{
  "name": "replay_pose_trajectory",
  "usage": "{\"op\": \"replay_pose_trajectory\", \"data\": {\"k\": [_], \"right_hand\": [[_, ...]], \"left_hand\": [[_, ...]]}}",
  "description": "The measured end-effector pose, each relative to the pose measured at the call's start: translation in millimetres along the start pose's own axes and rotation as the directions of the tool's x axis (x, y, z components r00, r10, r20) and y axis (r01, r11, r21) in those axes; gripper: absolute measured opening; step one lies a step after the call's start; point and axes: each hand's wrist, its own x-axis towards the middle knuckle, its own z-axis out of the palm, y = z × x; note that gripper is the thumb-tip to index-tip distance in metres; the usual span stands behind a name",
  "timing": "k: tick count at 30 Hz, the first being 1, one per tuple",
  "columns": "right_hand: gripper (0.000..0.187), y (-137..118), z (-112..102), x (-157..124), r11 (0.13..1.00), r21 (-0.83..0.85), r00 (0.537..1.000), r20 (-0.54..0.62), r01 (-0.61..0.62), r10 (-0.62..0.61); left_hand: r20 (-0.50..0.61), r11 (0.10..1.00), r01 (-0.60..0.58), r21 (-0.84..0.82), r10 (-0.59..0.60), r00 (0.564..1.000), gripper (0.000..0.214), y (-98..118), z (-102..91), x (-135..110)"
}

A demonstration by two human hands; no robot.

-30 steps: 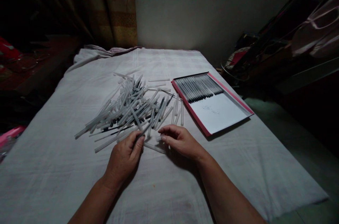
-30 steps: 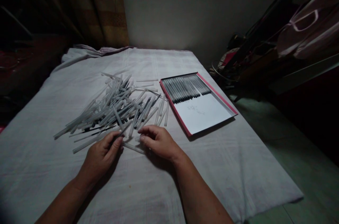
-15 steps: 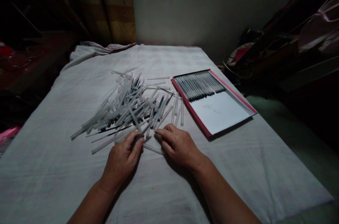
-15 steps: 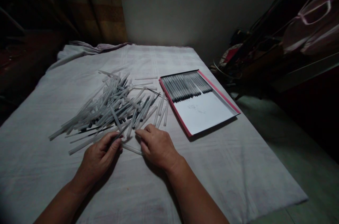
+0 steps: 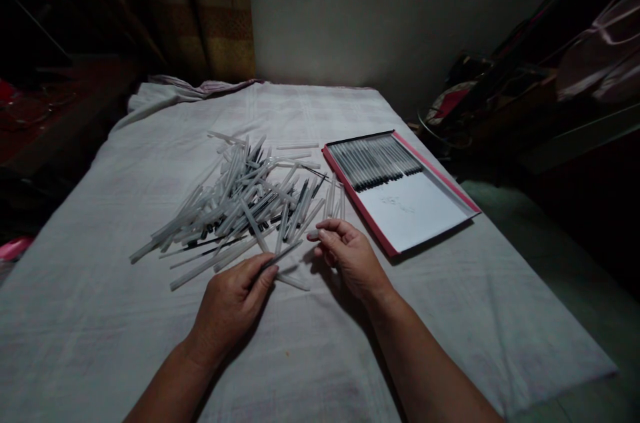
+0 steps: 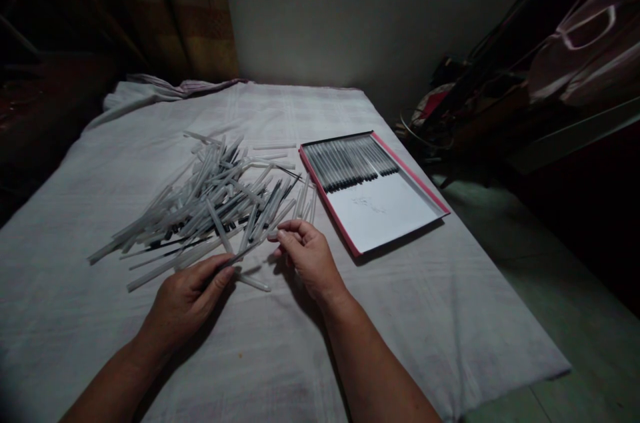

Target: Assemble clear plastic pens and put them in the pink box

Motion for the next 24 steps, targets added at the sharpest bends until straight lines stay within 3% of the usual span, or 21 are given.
{"op": "replay_pose_trajectory", "data": {"k": [12, 18, 24], "right_hand": [[0.037, 1.5, -0.7, -1.2, 0.996, -0.085, 0.999, 0.047, -0.002, 0.006], [0.029, 1.4, -3.5, -3.9, 0.983, -0.176, 0.989, 0.149, 0.049, -0.023], [0.031, 4.9, -10.2, -2.8, 0.976, -0.215, 0.969, 0.23, -0.04, 0.09]], "left_hand": [[0.03, 1.0, -0.015, -0.006, 0.015, 0.999, 0.033, 0.2, -0.4, -0.7], [0.091, 0.999, -0.042, 0.003, 0.041, 0.995, 0.033, 1.8, -3.0, -0.2], [0.137, 0.997, -0.07, 0.027, 0.066, 0.988, 0.035, 1.9, -5.7, 0.5]]}}
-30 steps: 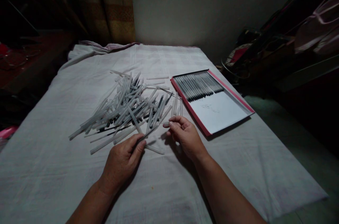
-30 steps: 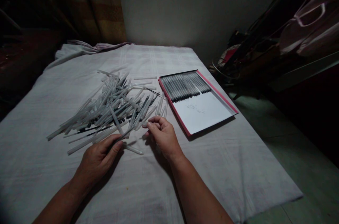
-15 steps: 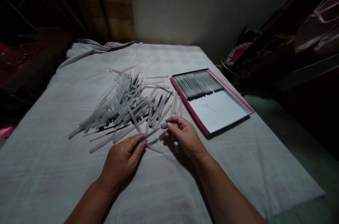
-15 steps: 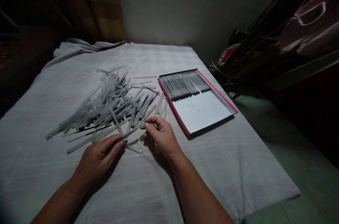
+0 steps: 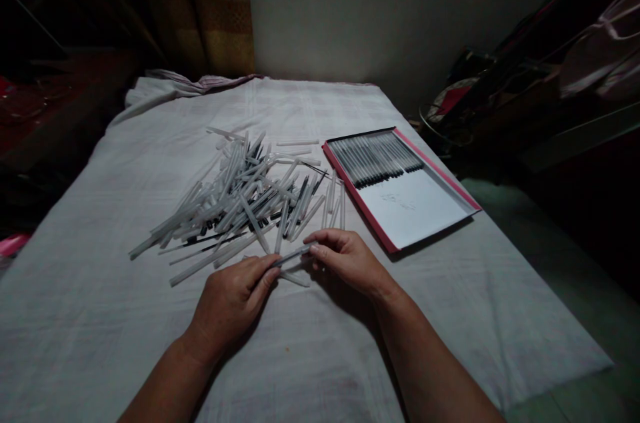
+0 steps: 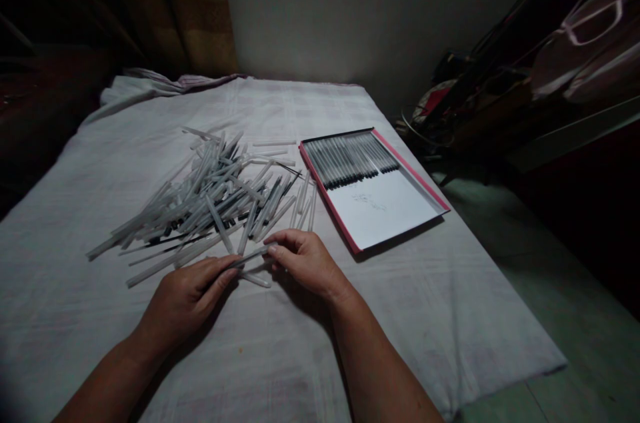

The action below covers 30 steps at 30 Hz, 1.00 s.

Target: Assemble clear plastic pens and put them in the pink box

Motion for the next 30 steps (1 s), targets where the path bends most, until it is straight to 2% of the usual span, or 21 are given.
{"op": "replay_pose_trajectory", "data": {"k": [11, 20, 25, 27, 30], "right_hand": [[0.029, 2.4, 0.7, 0.6, 0.998, 0.036, 0.997, 0.051, -0.057, 0.055], [0.03, 4.8, 0.1, 2.3, 0.999, 0.029, 0.997, 0.059, -0.046, 0.044], [0.034, -1.4, 4.9, 1.6, 1.0, 0.015, 0.999, 0.048, -0.011, 0.011], [0.036, -4.4, 3.9, 2.8, 1.0, 0.002, 1.0, 0.007, 0.024, -0.024], [0.04, -8.1, -2.4, 5.9, 0.996, 0.035, 0.984, -0.162, 0.087, -0.08]], "left_hand": [[0.035, 1.0, 0.006, -0.012, -0.005, 0.999, 0.031, -2.5, 0.5, -0.2], [0.002, 1.0, -0.002, -0.026, 0.003, 1.0, 0.032, -3.2, 4.8, -0.4], [0.002, 0.998, 0.039, -0.043, -0.039, 0.999, 0.03, 0.1, 3.9, 1.2], [-0.018, 0.996, 0.056, -0.07, -0.057, 0.998, 0.029, -0.5, 2.4, 2.0], [-0.091, 0.992, 0.073, -0.098, -0.082, 0.992, 0.03, -6.1, 0.7, 3.3]]}}
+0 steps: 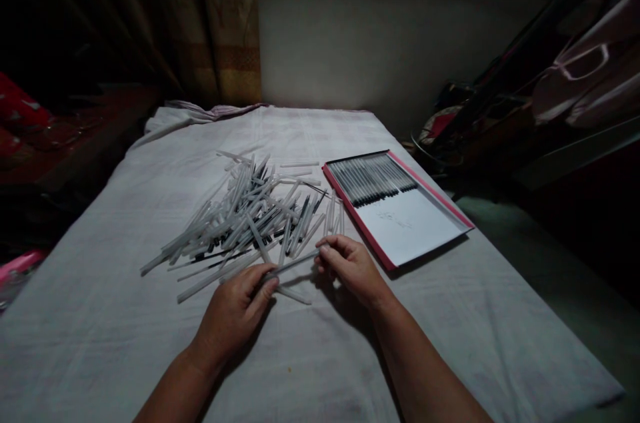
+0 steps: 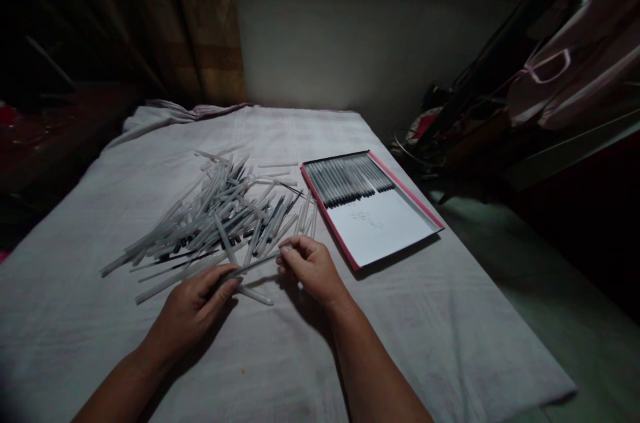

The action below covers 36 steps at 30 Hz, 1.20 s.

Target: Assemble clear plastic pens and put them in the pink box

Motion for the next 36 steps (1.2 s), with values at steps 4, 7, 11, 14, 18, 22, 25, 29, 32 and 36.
{"op": "replay_pose_trajectory", "data": {"k": [4, 7, 11, 14, 18, 22, 25, 29, 32, 36], "right_hand": [[0.046, -2.7, -3.5, 2.9, 0.992, 0.118, 0.987, -0.158, 0.039, -0.02], [0.048, -1.9, 3.0, 0.7, 0.974, 0.223, 0.993, -0.117, 0.047, -0.021], [0.046, 4.7, 15.9, -1.3, 0.96, 0.275, 0.996, -0.08, 0.058, -0.037], [0.044, 12.3, 29.2, -2.2, 0.981, 0.182, 0.997, -0.04, 0.069, -0.063], [0.042, 9.0, 44.2, -3.5, 0.99, 0.057, 0.991, 0.037, 0.13, -0.132], [0.041, -26.2, 15.2, 11.5, 0.942, -0.169, 0.955, -0.01, 0.29, -0.296], [0.043, -63.2, -41.5, 39.4, 0.81, -0.46, 0.865, -0.156, 0.364, -0.477], [0.042, -98.0, -117.0, 82.3, 0.511, -0.859, 0.807, -0.285, 0.024, -0.518], [0.038, -105.1, -146.6, 105.2, 0.311, -0.928, 0.813, -0.337, -0.203, -0.475], [0.035, -97.0, -154.4, 125.2, 0.218, -0.94, 0.828, -0.335, -0.262, -0.45]], "left_hand": [[-0.11, 1.0, -0.006, -0.012, 0.004, 0.994, 0.034, -10.4, 0.6, 2.1], [-0.124, 1.0, 0.0, -0.022, -0.003, 0.992, 0.035, -13.5, 2.6, 2.5], [-0.087, 1.0, -0.014, 0.001, 0.014, 0.996, 0.034, -11.5, 4.5, 1.5], [-0.069, 1.0, -0.024, 0.003, 0.024, 0.997, 0.032, -9.1, 4.9, 0.9], [-0.006, 0.999, -0.025, -0.02, 0.025, 1.0, 0.028, -6.9, 4.3, 1.8], [-0.003, 0.999, -0.009, -0.031, 0.008, 1.0, 0.025, -7.6, 3.9, 2.9], [-0.007, 1.0, -0.005, -0.016, 0.005, 1.0, 0.025, -8.6, 4.0, 2.2], [-0.019, 1.0, -0.005, 0.008, 0.005, 1.0, 0.026, -8.4, 4.5, 0.9], [-0.036, 1.0, 0.002, 0.004, -0.002, 0.999, 0.026, -8.1, 5.5, 1.4], [-0.055, 1.0, 0.015, -0.012, -0.015, 0.998, 0.025, -8.2, 6.3, 2.4]]}}
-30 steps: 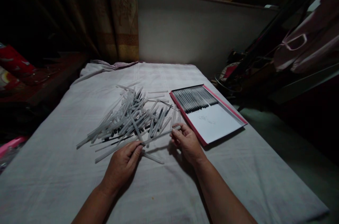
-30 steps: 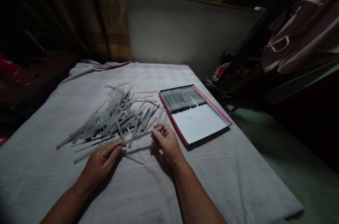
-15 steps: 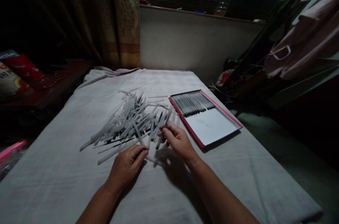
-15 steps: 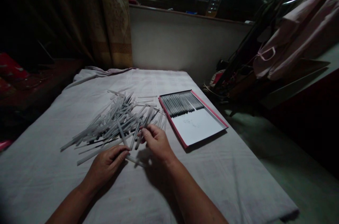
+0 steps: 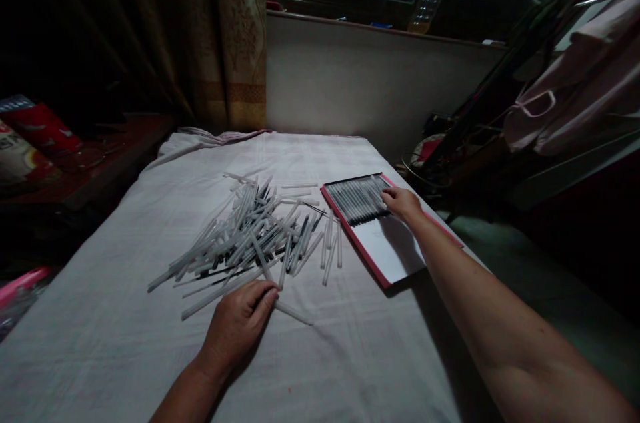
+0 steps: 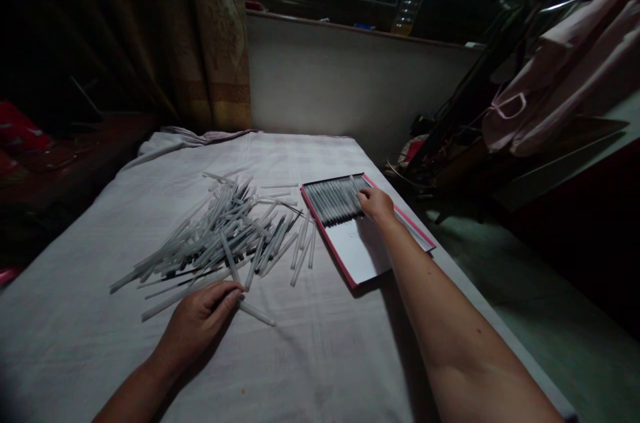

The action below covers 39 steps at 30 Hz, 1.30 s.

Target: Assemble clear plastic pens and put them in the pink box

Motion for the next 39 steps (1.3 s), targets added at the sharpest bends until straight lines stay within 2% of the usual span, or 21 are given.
{"op": "replay_pose_trajectory", "data": {"k": [4, 8, 18, 29, 34, 39], "right_hand": [[0.036, -3.2, 17.0, 9.1, 0.996, -0.091, 0.999, 0.037, 0.023, -0.019], [0.036, -4.1, 25.0, 15.9, 0.985, -0.165, 0.997, 0.075, 0.04, -0.028], [0.037, -4.6, 25.0, 17.1, 0.965, -0.255, 0.993, 0.108, 0.066, -0.04], [0.034, -10.1, 28.1, 30.9, 0.96, -0.259, 0.991, 0.106, 0.103, -0.078], [0.035, -16.0, 20.2, 21.3, 0.96, -0.266, 0.994, 0.087, 0.092, -0.071], [0.038, -28.4, 11.0, -4.6, 0.963, -0.241, 0.992, 0.054, 0.12, -0.11]], "left_hand": [[-0.014, 1.0, 0.003, -0.011, -0.003, 1.0, 0.024, 1.1, -0.7, 0.4], [-0.026, 1.0, -0.014, -0.021, 0.013, 1.0, 0.022, 2.4, -1.4, 1.4], [-0.018, 1.0, -0.003, -0.013, 0.002, 1.0, 0.025, 4.3, -2.9, 2.5], [-0.012, 1.0, 0.019, -0.017, -0.019, 1.0, 0.025, 4.1, -1.7, 1.2], [0.012, 0.999, 0.024, -0.026, -0.024, 1.0, 0.026, 4.8, -2.5, 1.2], [0.021, 0.999, 0.039, -0.037, -0.038, 0.999, 0.025, 2.3, -1.3, 0.2]]}}
